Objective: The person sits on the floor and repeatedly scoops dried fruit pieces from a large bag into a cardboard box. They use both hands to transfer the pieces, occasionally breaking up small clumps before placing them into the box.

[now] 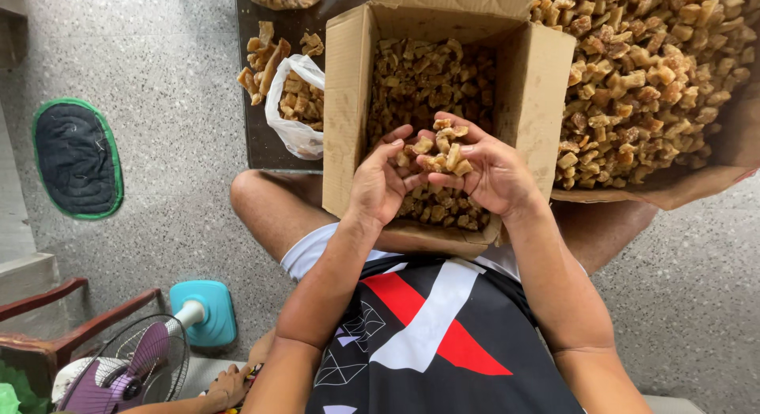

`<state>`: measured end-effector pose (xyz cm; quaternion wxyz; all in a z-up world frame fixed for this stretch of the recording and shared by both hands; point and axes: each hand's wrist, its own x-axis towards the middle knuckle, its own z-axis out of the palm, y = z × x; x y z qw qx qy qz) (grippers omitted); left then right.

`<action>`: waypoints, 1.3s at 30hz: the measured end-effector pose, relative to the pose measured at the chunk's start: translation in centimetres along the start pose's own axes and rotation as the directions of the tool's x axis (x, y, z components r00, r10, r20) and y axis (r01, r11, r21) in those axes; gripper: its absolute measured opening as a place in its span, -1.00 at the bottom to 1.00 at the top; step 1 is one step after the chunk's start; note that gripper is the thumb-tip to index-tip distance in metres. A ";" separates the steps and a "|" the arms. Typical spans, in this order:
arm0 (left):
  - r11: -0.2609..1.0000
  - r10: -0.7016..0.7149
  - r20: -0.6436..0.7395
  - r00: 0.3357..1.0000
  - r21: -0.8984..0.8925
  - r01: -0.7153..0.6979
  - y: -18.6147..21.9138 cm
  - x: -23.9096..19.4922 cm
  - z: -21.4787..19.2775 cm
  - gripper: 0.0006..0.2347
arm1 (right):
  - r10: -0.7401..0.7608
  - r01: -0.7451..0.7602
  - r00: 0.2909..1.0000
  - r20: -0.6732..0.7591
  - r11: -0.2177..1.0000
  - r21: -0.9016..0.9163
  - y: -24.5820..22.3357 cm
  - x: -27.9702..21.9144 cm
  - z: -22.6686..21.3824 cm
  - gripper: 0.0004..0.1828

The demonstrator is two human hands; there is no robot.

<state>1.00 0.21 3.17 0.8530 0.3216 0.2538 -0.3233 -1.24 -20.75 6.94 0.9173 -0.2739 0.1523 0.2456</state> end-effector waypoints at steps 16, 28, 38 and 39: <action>0.999 -0.031 0.090 0.996 0.028 0.028 0.3 -0.5 0.6 -0.72 | -0.094 0.087 0.994 -0.052 0.989 -0.123 1.1 -0.1 -1.1 -0.52; 1.000 0.014 0.032 0.999 -0.028 -0.013 -0.3 0.6 -0.9 -0.68 | -0.109 0.109 0.994 -0.004 0.994 -0.004 1.2 -0.2 -1.9 -0.48; 0.985 0.114 0.280 0.953 -0.157 -0.071 0.6 -0.7 0.2 -0.60 | -0.006 0.008 0.994 -0.110 1.000 0.022 0.6 0.0 -1.2 -0.44; 0.983 0.114 0.296 0.948 -0.172 -0.065 0.7 -0.8 0.4 -0.57 | -0.015 0.015 0.995 -0.101 1.000 0.000 0.6 0.0 -1.2 -0.46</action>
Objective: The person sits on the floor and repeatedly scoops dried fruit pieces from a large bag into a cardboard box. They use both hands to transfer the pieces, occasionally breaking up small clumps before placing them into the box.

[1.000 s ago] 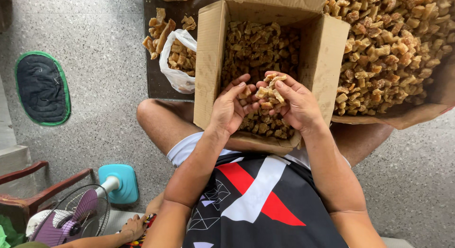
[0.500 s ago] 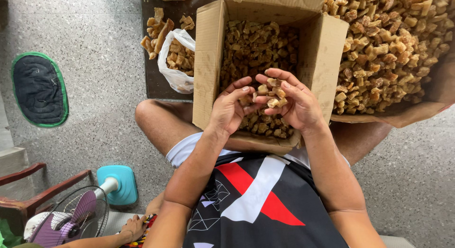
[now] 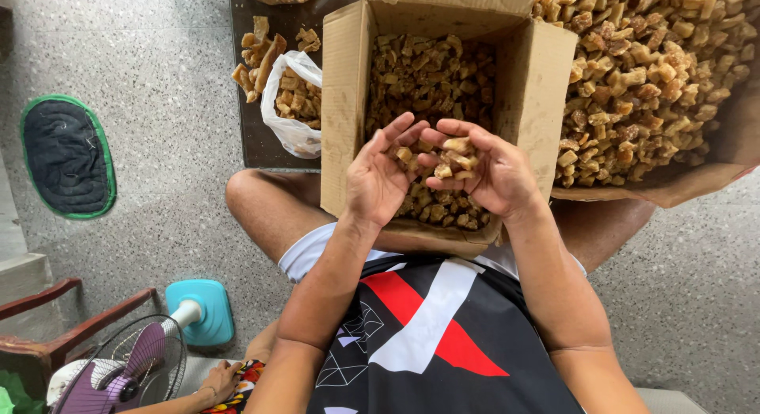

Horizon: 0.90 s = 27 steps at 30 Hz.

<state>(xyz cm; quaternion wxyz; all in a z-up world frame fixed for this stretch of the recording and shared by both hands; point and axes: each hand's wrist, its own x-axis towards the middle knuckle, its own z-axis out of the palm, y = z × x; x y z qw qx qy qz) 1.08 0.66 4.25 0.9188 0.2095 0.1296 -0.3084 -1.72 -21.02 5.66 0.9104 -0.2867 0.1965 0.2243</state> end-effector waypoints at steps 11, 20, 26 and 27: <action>0.997 -0.019 0.325 0.946 0.080 -0.008 -0.1 -1.5 1.8 -0.04 | -0.108 0.027 0.984 -0.143 0.878 -0.478 2.4 1.0 0.4 -0.59; 0.888 -0.074 0.445 0.893 0.437 -0.144 -0.9 -2.4 2.3 0.07 | 0.016 -0.029 0.999 -0.045 0.949 -0.315 2.6 1.0 -1.4 -0.67; 0.944 0.046 0.396 0.917 0.282 -0.169 0.2 -2.4 1.2 -0.04 | -0.051 0.036 0.997 -0.058 0.968 -0.247 2.1 0.9 -1.5 -0.66; 0.959 0.064 0.336 0.940 0.239 -0.151 0.2 -2.4 0.8 -0.06 | -0.044 0.038 0.999 -0.027 0.980 -0.193 1.8 0.5 -1.3 -0.67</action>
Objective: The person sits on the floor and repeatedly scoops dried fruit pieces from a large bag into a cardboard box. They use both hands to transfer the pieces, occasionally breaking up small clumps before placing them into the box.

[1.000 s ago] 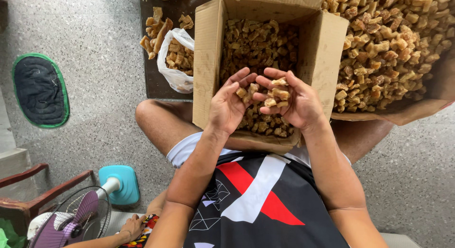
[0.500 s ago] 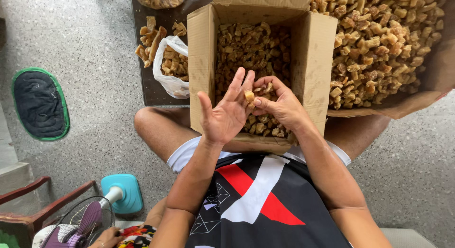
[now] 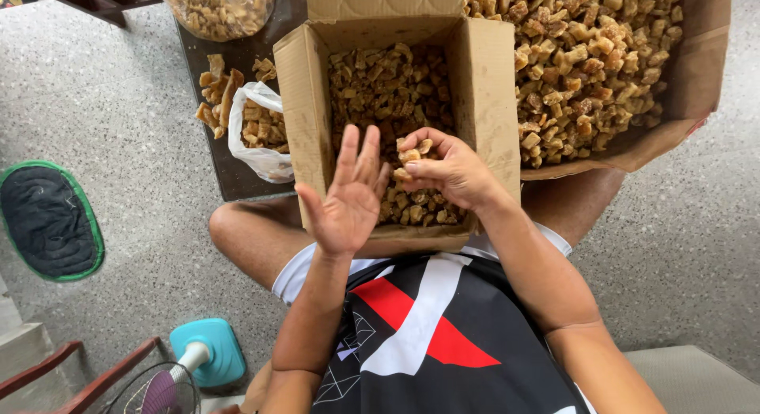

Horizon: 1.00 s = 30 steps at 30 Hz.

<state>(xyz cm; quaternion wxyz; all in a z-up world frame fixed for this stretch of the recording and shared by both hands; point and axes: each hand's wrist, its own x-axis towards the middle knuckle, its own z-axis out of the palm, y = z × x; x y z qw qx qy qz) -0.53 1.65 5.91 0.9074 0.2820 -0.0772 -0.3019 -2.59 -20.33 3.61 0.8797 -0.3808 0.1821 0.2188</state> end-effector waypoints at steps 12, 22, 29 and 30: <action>0.958 -0.286 -0.419 0.862 -0.149 0.246 -1.5 0.8 -2.3 -0.44 | -0.555 0.185 0.765 -0.326 0.675 -0.715 -15.4 -7.8 -3.3 -0.66; 0.976 -0.181 -0.594 0.784 -0.011 0.218 -3.1 0.7 -3.5 -0.63 | -0.498 -0.028 0.863 0.082 -0.209 -0.978 -10.6 -1.9 -0.4 -0.58; 0.959 -0.206 -0.676 0.708 0.003 0.282 -3.8 0.6 -4.2 -0.68 | -0.215 -0.085 0.976 -0.029 -0.257 -0.963 -4.7 11.4 3.9 -0.12; 0.963 -0.201 -0.677 0.708 -0.006 0.268 -3.7 0.9 -4.1 -0.67 | -0.146 -0.143 0.984 -0.100 -0.321 -0.936 -3.9 12.3 4.0 -0.14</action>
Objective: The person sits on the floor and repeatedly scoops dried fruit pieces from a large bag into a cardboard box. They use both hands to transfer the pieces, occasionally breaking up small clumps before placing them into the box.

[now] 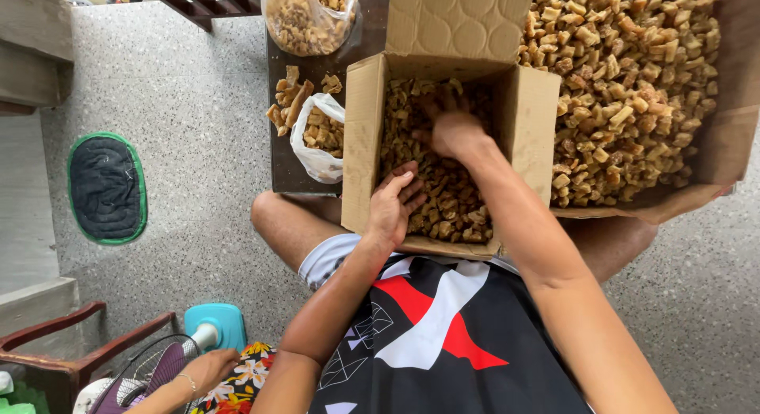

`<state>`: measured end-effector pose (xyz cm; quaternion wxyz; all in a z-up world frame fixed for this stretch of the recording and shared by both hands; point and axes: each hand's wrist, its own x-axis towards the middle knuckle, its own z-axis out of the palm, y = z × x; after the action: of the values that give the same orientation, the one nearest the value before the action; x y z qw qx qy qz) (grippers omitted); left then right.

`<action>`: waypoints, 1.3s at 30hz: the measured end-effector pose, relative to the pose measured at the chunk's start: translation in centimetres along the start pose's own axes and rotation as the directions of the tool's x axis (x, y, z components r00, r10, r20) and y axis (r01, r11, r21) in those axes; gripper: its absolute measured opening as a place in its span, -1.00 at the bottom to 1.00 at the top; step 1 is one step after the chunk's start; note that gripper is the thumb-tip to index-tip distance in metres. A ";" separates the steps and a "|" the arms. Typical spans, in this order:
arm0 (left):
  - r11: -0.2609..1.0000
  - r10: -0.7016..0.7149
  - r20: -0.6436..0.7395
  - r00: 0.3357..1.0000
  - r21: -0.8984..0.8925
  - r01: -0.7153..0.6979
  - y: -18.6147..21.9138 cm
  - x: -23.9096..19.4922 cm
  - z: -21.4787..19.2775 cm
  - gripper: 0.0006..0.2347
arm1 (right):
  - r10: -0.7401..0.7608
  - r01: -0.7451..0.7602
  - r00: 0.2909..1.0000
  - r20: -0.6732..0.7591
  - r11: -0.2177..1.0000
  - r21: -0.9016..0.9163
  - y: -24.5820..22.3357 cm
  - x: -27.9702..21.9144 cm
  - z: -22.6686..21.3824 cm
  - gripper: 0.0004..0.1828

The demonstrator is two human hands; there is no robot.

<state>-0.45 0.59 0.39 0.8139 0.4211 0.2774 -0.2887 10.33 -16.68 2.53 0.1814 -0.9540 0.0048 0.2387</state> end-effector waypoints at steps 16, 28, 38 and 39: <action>0.991 0.003 -0.050 0.999 -0.133 -0.009 0.4 0.8 0.4 -0.63 | 0.071 0.020 0.937 0.343 0.967 -0.255 0.7 -1.5 2.9 -0.26; 0.993 0.024 -0.061 0.998 -0.115 -0.031 0.4 1.3 0.8 -0.64 | -0.106 0.131 0.975 0.197 0.985 -0.115 2.3 -6.0 3.2 -0.53; 0.994 -0.004 -0.035 0.999 -0.109 0.000 0.2 1.1 0.5 -0.59 | -0.172 0.188 0.979 0.111 0.969 -0.163 0.6 -11.1 1.9 -0.10; 0.993 -0.006 -0.036 0.999 -0.118 0.002 0.3 1.0 0.6 -0.58 | -0.157 0.171 0.979 0.132 0.980 -0.103 1.0 -11.0 2.0 -0.17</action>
<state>0.53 -0.03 0.14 0.8317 0.3767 0.3096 -0.2657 -0.36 -17.75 5.59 0.1456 -0.9434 -0.0987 0.2811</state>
